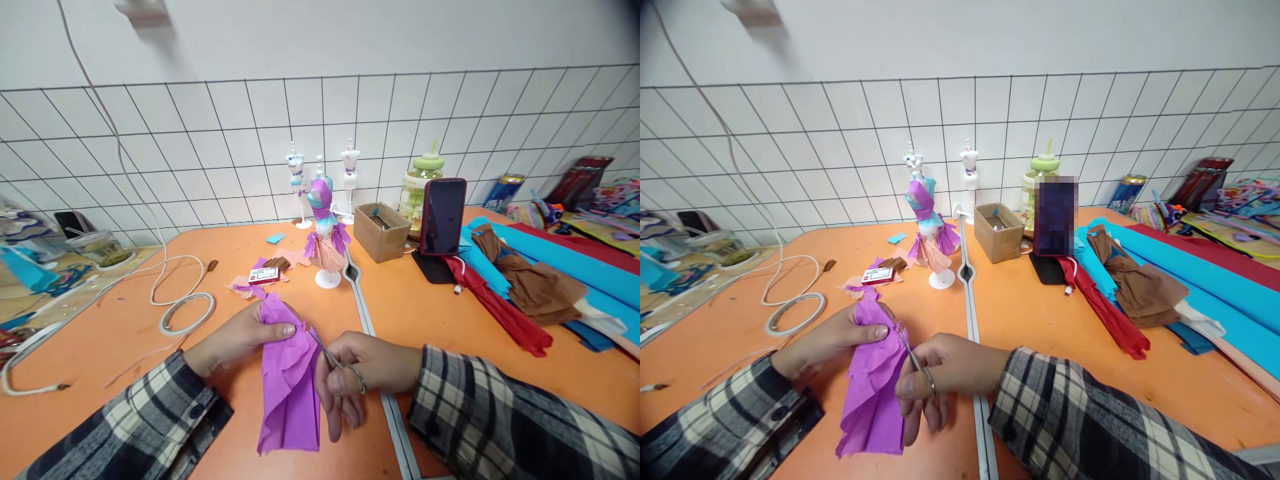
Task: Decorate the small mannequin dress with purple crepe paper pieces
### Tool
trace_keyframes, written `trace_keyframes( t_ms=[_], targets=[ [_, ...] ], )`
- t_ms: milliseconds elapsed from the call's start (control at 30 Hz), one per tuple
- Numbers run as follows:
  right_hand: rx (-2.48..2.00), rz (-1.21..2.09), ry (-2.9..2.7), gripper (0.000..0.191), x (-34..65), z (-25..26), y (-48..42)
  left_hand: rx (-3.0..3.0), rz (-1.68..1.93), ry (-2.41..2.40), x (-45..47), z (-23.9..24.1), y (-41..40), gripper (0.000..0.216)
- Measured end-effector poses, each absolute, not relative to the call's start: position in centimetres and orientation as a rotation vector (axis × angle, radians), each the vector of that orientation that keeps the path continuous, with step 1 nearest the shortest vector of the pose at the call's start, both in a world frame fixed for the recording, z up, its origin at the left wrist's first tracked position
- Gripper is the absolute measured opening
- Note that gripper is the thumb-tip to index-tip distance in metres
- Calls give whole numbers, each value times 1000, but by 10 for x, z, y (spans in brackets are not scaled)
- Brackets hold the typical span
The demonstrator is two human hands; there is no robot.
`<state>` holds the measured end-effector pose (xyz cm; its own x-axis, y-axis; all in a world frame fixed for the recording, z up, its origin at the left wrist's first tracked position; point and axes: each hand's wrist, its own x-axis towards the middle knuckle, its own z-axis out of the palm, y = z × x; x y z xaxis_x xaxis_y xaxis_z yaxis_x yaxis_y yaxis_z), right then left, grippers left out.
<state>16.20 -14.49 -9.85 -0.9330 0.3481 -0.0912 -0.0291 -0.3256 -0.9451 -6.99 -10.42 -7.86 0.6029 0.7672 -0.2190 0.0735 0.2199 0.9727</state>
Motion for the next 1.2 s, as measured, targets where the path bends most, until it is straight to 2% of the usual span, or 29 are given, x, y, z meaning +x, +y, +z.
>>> trace_keyframes(
  t_ms=[333,833,1200],
  targets=[
    [-523,2322,-1741,56,164,-99,-145,1278,556,808,-69,-78,-108,24],
    [-479,2247,-1736,43,165,-96,-148,1256,551,753,-68,-79,-111,22],
    [-484,2223,-1783,49,165,-97,-147,1372,541,772,-61,-78,-116,34]
  ],
)
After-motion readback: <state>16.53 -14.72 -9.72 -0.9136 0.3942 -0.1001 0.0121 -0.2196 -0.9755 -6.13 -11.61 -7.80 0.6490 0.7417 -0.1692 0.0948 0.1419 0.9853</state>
